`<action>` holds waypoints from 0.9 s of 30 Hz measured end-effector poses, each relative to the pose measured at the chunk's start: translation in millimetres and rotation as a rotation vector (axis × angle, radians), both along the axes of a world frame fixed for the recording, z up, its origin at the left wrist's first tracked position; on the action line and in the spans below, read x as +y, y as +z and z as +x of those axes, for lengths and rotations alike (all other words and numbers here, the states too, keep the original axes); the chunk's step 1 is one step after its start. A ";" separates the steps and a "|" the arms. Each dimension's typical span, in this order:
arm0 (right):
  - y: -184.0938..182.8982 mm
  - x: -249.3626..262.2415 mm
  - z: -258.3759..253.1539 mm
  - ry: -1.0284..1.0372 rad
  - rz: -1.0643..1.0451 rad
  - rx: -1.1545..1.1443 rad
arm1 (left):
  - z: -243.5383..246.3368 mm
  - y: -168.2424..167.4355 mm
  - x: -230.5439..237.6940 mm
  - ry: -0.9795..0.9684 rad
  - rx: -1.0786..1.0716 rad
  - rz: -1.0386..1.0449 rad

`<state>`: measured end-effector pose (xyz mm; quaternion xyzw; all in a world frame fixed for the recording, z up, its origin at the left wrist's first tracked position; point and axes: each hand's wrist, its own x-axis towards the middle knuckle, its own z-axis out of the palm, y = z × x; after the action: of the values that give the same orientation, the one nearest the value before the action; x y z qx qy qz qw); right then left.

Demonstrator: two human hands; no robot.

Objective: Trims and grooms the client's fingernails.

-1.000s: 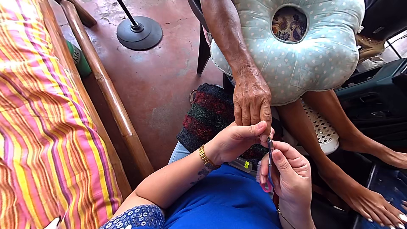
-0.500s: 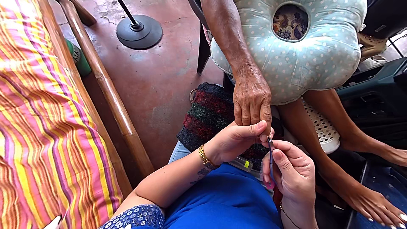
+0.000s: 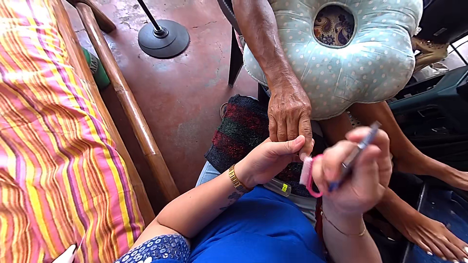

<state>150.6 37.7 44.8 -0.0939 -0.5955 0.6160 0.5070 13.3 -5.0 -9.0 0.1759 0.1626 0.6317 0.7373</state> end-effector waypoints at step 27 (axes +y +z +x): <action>-26.2 -31.8 45.8 0.502 -0.768 0.021 | -1.3 -5.2 -0.8 -0.063 -0.039 0.061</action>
<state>196.5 5.9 18.6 -0.1214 -0.3232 0.8968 0.2767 12.1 -5.8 -14.2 0.1911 0.1233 0.6159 0.7542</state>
